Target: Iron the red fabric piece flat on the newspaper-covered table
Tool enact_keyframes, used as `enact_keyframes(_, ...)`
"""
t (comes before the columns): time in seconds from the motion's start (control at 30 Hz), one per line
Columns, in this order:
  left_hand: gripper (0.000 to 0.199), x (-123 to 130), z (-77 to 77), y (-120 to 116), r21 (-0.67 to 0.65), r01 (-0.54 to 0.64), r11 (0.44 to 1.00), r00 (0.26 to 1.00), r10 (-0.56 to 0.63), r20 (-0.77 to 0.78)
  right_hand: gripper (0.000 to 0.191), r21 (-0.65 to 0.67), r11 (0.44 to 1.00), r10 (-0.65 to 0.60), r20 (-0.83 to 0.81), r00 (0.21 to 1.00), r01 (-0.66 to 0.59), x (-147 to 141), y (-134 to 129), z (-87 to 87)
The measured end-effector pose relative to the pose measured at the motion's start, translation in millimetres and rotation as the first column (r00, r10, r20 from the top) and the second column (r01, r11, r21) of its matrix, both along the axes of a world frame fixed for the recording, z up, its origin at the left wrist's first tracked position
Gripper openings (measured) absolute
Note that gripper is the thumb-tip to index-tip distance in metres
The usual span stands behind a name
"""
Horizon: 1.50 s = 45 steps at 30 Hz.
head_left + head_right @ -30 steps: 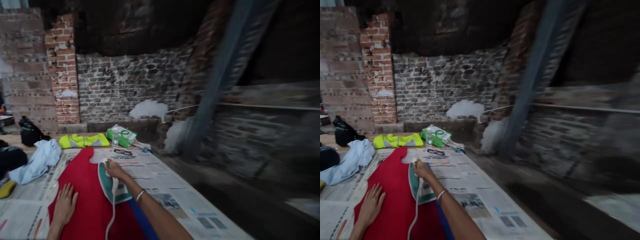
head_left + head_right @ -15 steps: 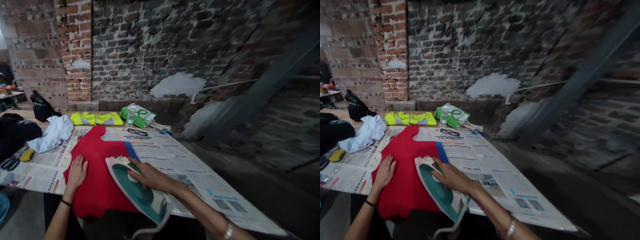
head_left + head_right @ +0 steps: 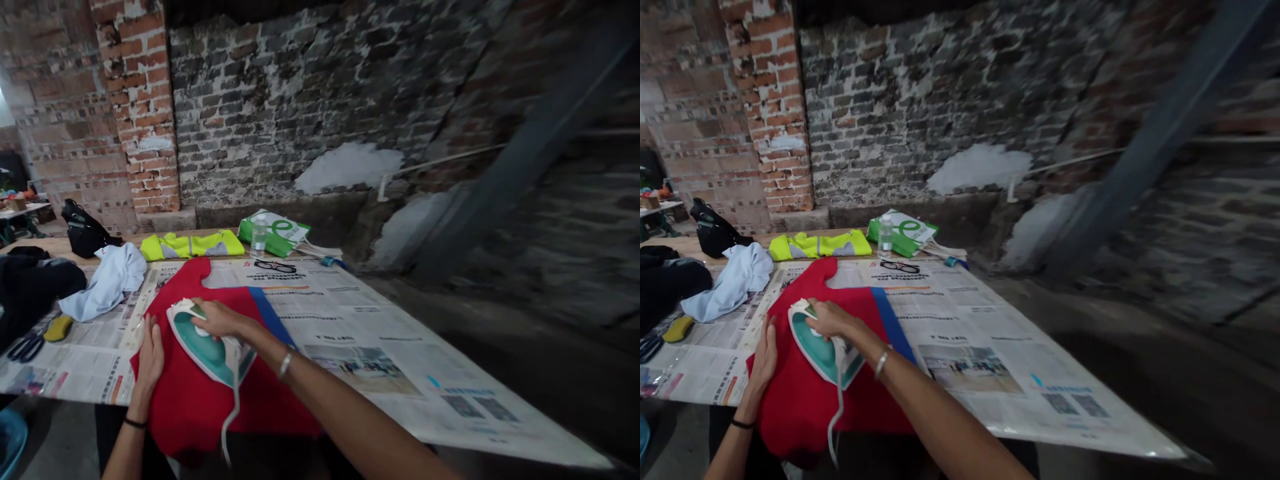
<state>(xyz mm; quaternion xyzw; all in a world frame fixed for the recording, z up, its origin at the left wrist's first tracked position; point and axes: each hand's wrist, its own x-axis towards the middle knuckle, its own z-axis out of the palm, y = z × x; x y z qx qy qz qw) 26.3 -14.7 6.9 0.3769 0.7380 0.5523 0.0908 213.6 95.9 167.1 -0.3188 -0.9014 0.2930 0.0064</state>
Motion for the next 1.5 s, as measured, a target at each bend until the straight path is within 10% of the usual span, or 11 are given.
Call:
enact_keyframes(0.2,0.076,-18.7,0.7,2.6,0.071,-0.183,0.981,0.979,0.175,0.107,0.060,0.034,0.998,0.048,0.044,0.998,-0.050,-36.8,5.9,10.0)
enact_keyframes(0.6,0.074,-18.2,-4.6,6.5,0.204,-0.276,0.939,0.931,0.208,0.300,0.069,0.039,0.962,0.265,0.079,0.961,-0.269,101.8,-29.3,-7.9)
enact_keyframes(0.97,0.072,-31.5,7.1,2.3,0.185,-0.275,0.943,0.913,0.196,0.357,0.069,0.175,0.952,0.234,0.115,0.965,-0.252,54.9,-41.9,-0.4)
enact_keyframes(1.2,0.072,-30.5,8.1,-0.6,0.076,-0.181,0.981,0.969,0.165,0.184,0.067,0.101,0.967,0.218,0.152,0.964,-0.234,87.8,-43.9,1.6)
enact_keyframes(1.5,0.053,7.2,5.1,-4.5,-0.196,0.235,0.952,0.886,-0.293,-0.360,0.054,0.246,0.959,-0.201,0.247,0.948,0.139,110.2,-12.1,-19.4)
